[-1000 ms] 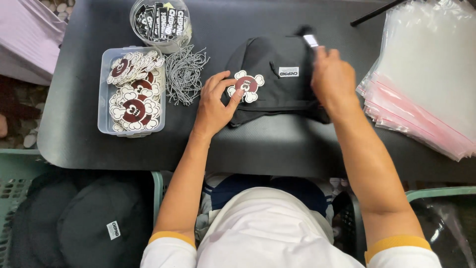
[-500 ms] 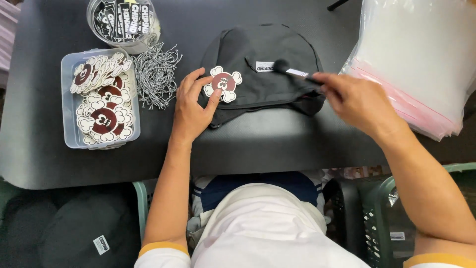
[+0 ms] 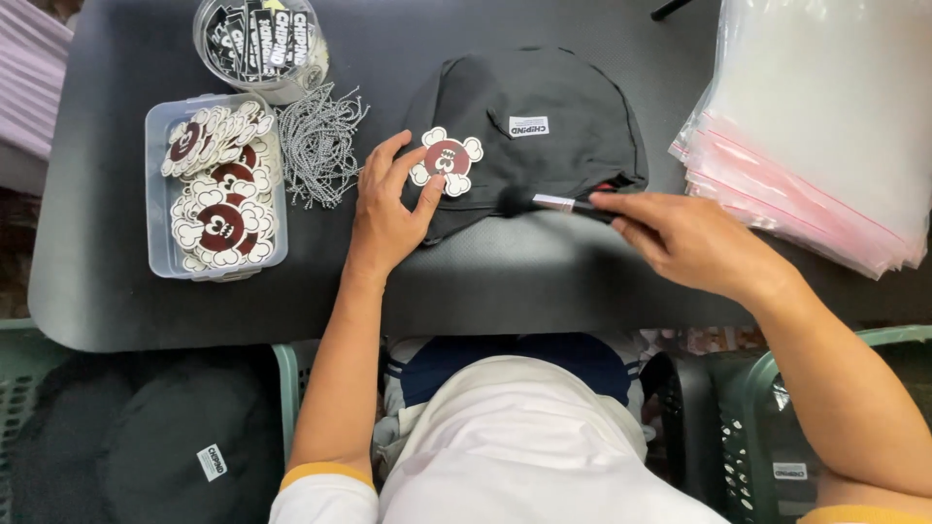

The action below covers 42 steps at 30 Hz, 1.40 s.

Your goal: The person assembles a keychain by attaching a metal chain to a black bag and then adding a decorative bear-shaped charm. They use a brush to clean the bag and then place the finished item into a clear plastic bag.

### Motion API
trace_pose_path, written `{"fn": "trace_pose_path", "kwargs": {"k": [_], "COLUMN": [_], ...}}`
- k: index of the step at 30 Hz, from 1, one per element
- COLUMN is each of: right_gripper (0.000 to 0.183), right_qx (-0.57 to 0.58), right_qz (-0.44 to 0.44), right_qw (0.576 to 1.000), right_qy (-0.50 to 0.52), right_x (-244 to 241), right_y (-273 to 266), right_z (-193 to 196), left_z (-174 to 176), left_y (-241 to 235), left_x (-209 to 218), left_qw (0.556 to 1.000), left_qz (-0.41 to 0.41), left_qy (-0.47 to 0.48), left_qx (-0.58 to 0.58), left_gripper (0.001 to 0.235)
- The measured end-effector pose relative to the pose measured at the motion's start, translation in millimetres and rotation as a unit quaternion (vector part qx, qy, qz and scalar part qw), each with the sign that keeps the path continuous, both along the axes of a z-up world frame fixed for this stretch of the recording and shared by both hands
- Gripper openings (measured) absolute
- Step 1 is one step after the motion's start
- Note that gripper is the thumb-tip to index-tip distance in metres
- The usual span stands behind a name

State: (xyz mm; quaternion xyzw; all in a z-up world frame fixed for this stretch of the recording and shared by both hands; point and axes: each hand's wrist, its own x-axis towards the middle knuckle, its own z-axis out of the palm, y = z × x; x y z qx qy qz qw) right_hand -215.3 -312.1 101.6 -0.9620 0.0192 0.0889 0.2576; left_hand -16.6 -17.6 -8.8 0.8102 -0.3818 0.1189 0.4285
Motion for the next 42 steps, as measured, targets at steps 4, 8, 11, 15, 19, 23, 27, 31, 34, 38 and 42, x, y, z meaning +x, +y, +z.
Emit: {"fn": "trace_pose_path", "kwargs": {"k": [4,8,11,15,19,23,27,31,34,38,42], "right_gripper": [0.035,0.037,0.03,0.028,0.026,0.029,0.028,0.031,0.027,0.033,0.03], "right_qx": [-0.206,-0.068,-0.361,-0.184,-0.211,-0.109,-0.217,-0.245,-0.282,-0.117,-0.392], "right_qz": [-0.109,-0.014,-0.088,-0.075,-0.093,-0.076,-0.182,-0.219,-0.229,-0.236,-0.212], "right_qw": [0.962,0.993,0.9,0.954,0.963,0.988,0.959,0.944,0.931,0.965,0.891], "right_qy": [-0.143,-0.1,-0.227,-0.226,-0.14,-0.074,-0.003,0.01,-0.005,0.021,-0.084], "right_x": [16,31,53,53,56,30,4,-21,-43,-41,-38], "right_y": [7,51,28,41,13,27,-10,5,-21,0,-30], "right_z": [-21,-8,-54,-26,-35,6,-18,3,-26,2,-46], "left_z": [-1,-10,-11,-8,-7,-8,-4,-4,6,27,23], "left_y": [1,0,0,0,0,-1,0,-1,-3,-11,-29], "left_x": [1,8,8,5,5,5,0,-3,-9,-27,-40], "left_qw": [1.0,1.0,1.0,1.0,1.0,1.0,0.999,1.0,0.999,0.987,0.967], "left_qz": [-0.003,-0.007,-0.007,0.0,0.001,0.004,0.003,0.007,0.002,-0.05,-0.062], "left_qy": [0.015,0.015,0.013,0.024,0.027,0.024,0.036,0.017,-0.05,-0.15,-0.208], "left_qx": [0.01,-0.005,-0.006,-0.005,0.0,-0.005,0.0,0.012,0.022,0.041,0.133], "left_gripper": [0.041,0.041,0.038,0.045,0.043,0.042,0.045,0.046,0.043,0.045,0.053]}}
